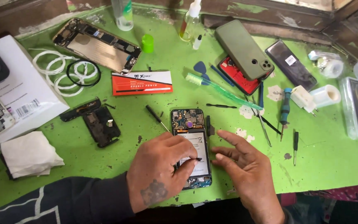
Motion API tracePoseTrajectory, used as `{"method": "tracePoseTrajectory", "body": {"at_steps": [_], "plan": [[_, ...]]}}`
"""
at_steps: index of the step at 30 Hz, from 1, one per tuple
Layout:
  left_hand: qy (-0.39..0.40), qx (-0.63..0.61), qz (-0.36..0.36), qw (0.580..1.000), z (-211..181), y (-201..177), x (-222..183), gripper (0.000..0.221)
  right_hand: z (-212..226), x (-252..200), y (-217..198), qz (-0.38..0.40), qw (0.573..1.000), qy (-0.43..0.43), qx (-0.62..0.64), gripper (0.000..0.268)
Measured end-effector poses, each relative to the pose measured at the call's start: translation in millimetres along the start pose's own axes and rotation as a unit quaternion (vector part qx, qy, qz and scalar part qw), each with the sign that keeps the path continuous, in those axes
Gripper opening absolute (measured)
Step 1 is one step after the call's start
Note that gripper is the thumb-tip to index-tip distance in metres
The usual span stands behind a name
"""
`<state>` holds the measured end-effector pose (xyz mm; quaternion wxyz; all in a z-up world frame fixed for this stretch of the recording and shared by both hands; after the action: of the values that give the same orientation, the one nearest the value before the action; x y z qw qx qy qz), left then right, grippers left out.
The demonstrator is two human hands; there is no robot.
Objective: The person cleans the internal components of a disassembled smartphone using a toothbrush and liquid from a bottle. They then use their fingers to adjust and connect small ribbon cables and connectors on the motherboard.
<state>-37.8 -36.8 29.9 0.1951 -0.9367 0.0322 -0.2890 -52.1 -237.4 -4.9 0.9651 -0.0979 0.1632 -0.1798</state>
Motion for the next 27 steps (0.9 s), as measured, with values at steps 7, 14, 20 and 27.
{"method": "tracePoseTrajectory", "body": {"at_steps": [7, 14, 20, 27], "plan": [[-0.067, -0.062, -0.026, 0.995, 9.4, -1.6, 6.5, 0.004, 12.9, 6.2, 6.7, -0.003, 0.997, 0.048, 0.066, 0.061], [-0.129, -0.087, -0.037, 0.987, 22.3, -0.8, 3.0, 0.006, 20.5, -10.4, 9.6, 0.016, 0.997, 0.065, 0.044, 0.071], [-0.118, -0.083, -0.05, 0.988, 25.2, -4.6, 0.5, 0.006, 20.2, -16.4, 11.9, 0.003, 0.995, 0.092, 0.039, 0.078], [-0.144, -0.053, -0.034, 0.988, 36.1, 0.8, -4.2, 0.006, 19.3, -8.0, 14.7, -0.034, 0.991, 0.12, 0.04, 0.074]]}}
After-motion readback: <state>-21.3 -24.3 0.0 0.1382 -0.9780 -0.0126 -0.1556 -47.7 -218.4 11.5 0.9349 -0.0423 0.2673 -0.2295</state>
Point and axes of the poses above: each hand's wrist, its own x-axis towards the middle knuckle, its own y-axis out of the palm, z = x × y, the point moved 6 cm from there along x, towards the middle knuckle, and after that the axes turned 13 degrees about -z, right-handed, at the moved point
